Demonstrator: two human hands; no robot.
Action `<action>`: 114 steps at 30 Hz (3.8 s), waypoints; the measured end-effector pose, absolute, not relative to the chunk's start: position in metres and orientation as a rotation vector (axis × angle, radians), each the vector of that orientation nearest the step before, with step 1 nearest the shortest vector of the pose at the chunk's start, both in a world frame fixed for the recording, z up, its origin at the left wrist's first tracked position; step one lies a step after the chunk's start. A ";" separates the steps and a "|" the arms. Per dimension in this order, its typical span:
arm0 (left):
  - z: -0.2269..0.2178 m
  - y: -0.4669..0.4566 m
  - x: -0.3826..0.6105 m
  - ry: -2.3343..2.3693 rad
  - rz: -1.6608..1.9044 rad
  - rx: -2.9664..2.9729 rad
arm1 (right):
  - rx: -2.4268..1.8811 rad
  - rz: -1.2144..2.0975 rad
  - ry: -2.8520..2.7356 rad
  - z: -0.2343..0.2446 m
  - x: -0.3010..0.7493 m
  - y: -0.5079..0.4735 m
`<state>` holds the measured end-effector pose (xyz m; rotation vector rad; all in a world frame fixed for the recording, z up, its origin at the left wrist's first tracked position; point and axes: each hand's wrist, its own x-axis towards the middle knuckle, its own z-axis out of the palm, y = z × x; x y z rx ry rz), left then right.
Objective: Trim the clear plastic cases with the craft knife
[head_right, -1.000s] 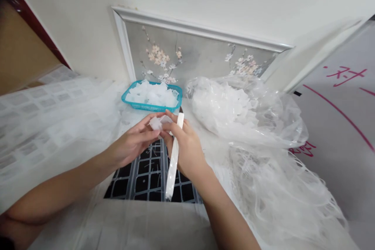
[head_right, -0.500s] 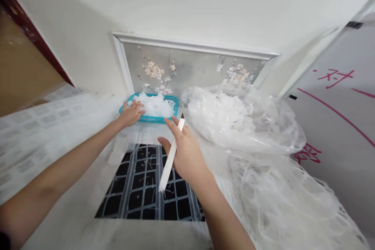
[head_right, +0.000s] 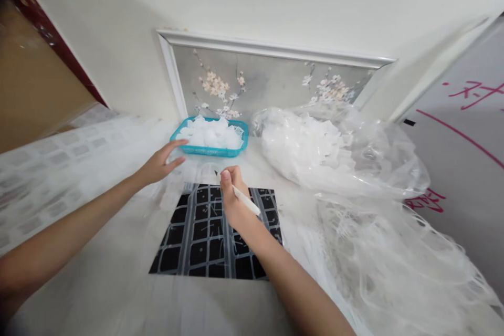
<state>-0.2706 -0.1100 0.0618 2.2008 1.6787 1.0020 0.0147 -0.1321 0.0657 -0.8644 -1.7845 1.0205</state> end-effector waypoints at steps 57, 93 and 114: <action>0.022 -0.143 -0.266 1.485 0.905 1.580 | -0.790 1.558 -1.611 -0.010 -0.051 -0.109; 0.000 -0.150 -0.266 1.349 0.487 2.735 | -0.907 1.560 -1.806 -0.024 -0.060 -0.100; 0.134 -0.188 -0.218 0.941 1.665 0.527 | -0.798 1.543 -1.673 0.039 -0.042 -0.115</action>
